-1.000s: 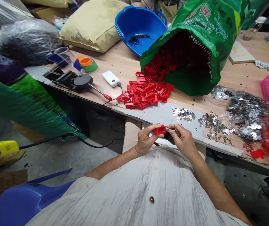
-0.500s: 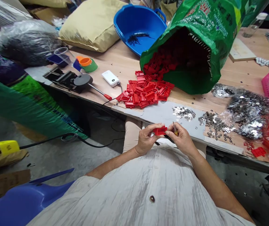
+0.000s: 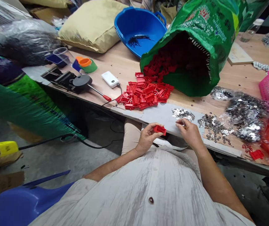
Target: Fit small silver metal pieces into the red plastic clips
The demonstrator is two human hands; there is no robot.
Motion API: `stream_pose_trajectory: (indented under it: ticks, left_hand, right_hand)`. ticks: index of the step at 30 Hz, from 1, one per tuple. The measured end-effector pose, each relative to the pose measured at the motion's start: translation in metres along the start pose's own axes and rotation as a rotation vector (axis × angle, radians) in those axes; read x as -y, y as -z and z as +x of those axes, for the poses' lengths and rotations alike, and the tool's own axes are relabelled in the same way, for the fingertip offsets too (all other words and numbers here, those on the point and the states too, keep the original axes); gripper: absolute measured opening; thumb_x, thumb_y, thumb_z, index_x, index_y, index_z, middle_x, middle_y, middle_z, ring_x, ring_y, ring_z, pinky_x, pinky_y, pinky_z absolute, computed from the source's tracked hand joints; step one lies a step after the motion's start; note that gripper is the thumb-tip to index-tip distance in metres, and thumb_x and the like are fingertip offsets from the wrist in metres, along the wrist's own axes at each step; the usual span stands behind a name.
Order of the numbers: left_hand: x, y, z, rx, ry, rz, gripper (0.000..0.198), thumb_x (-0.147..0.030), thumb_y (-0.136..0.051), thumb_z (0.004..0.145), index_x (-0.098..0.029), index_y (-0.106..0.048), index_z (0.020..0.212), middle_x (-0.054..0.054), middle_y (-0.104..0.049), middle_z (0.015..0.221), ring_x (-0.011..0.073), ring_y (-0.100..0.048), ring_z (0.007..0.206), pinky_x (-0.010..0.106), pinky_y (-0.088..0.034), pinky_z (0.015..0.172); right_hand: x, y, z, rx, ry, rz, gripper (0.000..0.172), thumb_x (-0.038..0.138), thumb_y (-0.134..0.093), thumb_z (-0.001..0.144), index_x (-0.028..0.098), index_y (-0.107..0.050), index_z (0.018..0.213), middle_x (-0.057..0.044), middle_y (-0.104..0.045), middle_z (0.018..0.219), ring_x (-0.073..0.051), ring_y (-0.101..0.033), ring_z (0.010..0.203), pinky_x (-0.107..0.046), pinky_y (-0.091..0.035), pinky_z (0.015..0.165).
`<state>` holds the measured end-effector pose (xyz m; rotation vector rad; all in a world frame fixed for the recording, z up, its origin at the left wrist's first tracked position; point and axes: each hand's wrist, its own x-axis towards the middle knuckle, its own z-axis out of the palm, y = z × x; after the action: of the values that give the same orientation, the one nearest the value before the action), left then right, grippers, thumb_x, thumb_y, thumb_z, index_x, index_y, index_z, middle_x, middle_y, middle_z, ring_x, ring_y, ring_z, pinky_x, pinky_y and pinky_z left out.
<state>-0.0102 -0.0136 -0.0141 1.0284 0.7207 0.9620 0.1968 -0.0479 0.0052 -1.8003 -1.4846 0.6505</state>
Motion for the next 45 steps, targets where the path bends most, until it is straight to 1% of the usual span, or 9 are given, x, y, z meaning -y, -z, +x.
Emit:
stream_pose_trajectory:
  ticks: [4, 11, 16, 19, 23, 28, 37, 41, 45]
  left_hand:
    - [0.000, 0.005, 0.005, -0.025, 0.002, -0.044, 0.035, -0.023, -0.080, 0.071, -0.016, -0.065, 0.102, 0.005, -0.072, 0.104, 0.0131, -0.067, 0.089, 0.028, -0.053, 0.087]
    - [0.003, 0.006, 0.006, -0.023, -0.009, -0.046, 0.036, -0.025, -0.081, 0.071, -0.017, -0.065, 0.102, 0.006, -0.072, 0.105, 0.0135, -0.067, 0.090, 0.029, -0.054, 0.087]
    - [0.000, 0.006, 0.008, -0.049, 0.047, -0.153, 0.040, -0.025, -0.083, 0.067, -0.017, -0.066, 0.103, 0.005, -0.071, 0.104, 0.0145, -0.068, 0.089, 0.030, -0.057, 0.082]
    - [-0.003, 0.006, 0.010, -0.042, 0.138, -0.266, 0.049, -0.029, -0.083, 0.067, -0.019, -0.064, 0.110, 0.006, -0.069, 0.108, 0.0173, -0.069, 0.088, 0.031, -0.059, 0.074]
    - [-0.009, 0.006, 0.011, 0.011, 0.180, -0.299, 0.051, -0.032, -0.079, 0.073, -0.021, -0.062, 0.119, 0.005, -0.069, 0.101, 0.0161, -0.069, 0.087, 0.028, -0.058, 0.073]
    - [-0.013, 0.003, 0.009, 0.039, 0.205, -0.300, 0.055, -0.032, -0.079, 0.072, -0.022, -0.062, 0.123, 0.003, -0.069, 0.096, 0.0110, -0.066, 0.077, 0.027, -0.056, 0.073]
    - [-0.018, 0.004, 0.010, 0.105, 0.208, -0.286, 0.055, -0.031, -0.080, 0.071, -0.023, -0.064, 0.123, 0.004, -0.071, 0.096, 0.0112, -0.065, 0.078, 0.025, -0.053, 0.072]
    - [-0.016, 0.005, 0.011, 0.128, 0.220, -0.263, 0.054, -0.033, -0.080, 0.071, -0.022, -0.065, 0.122, 0.005, -0.071, 0.099, 0.0133, -0.066, 0.083, 0.025, -0.052, 0.072]
    - [-0.014, 0.005, 0.012, 0.151, 0.221, -0.258, 0.055, -0.034, -0.080, 0.071, -0.022, -0.064, 0.123, 0.006, -0.072, 0.100, 0.0159, -0.067, 0.086, 0.027, -0.052, 0.073]
  right_hand:
    - [-0.013, 0.008, 0.012, -0.063, 0.065, -0.312, 0.017, 0.032, -0.055, 0.088, 0.022, -0.067, 0.090, -0.006, -0.070, 0.091, -0.022, -0.061, 0.080, -0.035, -0.043, 0.073]
    - [-0.018, -0.004, 0.022, -0.060, 0.126, -0.458, 0.014, 0.033, -0.055, 0.088, 0.022, -0.062, 0.083, -0.006, -0.064, 0.084, -0.022, -0.057, 0.075, -0.033, -0.039, 0.066]
    - [-0.009, -0.001, 0.019, -0.073, 0.034, -0.300, 0.012, 0.033, -0.055, 0.087, 0.022, -0.058, 0.085, -0.004, -0.064, 0.079, -0.020, -0.055, 0.069, -0.031, -0.038, 0.063]
    - [0.006, 0.002, 0.009, 0.000, 0.008, -0.091, 0.014, 0.037, -0.055, 0.089, 0.022, -0.056, 0.086, -0.001, -0.063, 0.077, -0.015, -0.052, 0.062, -0.028, -0.039, 0.059]
    - [0.027, 0.001, -0.005, 0.104, 0.108, 0.064, 0.016, 0.038, -0.055, 0.090, 0.022, -0.057, 0.090, -0.002, -0.063, 0.082, -0.015, -0.054, 0.067, -0.027, -0.043, 0.061]
    - [0.044, -0.003, -0.012, 0.108, 0.236, 0.002, 0.012, 0.031, -0.054, 0.091, 0.023, -0.062, 0.096, -0.003, -0.067, 0.082, -0.015, -0.058, 0.065, -0.029, -0.048, 0.063]
    - [0.042, -0.006, -0.011, 0.126, 0.517, 0.006, 0.016, 0.022, -0.054, 0.093, 0.026, -0.069, 0.094, -0.005, -0.070, 0.092, -0.020, -0.066, 0.088, -0.036, -0.053, 0.079]
    - [0.040, -0.003, -0.010, 0.202, 0.496, 0.041, 0.016, 0.024, -0.055, 0.093, 0.027, -0.069, 0.099, -0.005, -0.069, 0.095, -0.019, -0.064, 0.087, -0.034, -0.052, 0.075]
    - [0.036, 0.000, -0.013, 0.230, 0.352, 0.101, 0.015, 0.034, -0.063, 0.089, 0.025, -0.065, 0.101, -0.003, -0.067, 0.093, -0.015, -0.057, 0.070, -0.030, -0.047, 0.064]
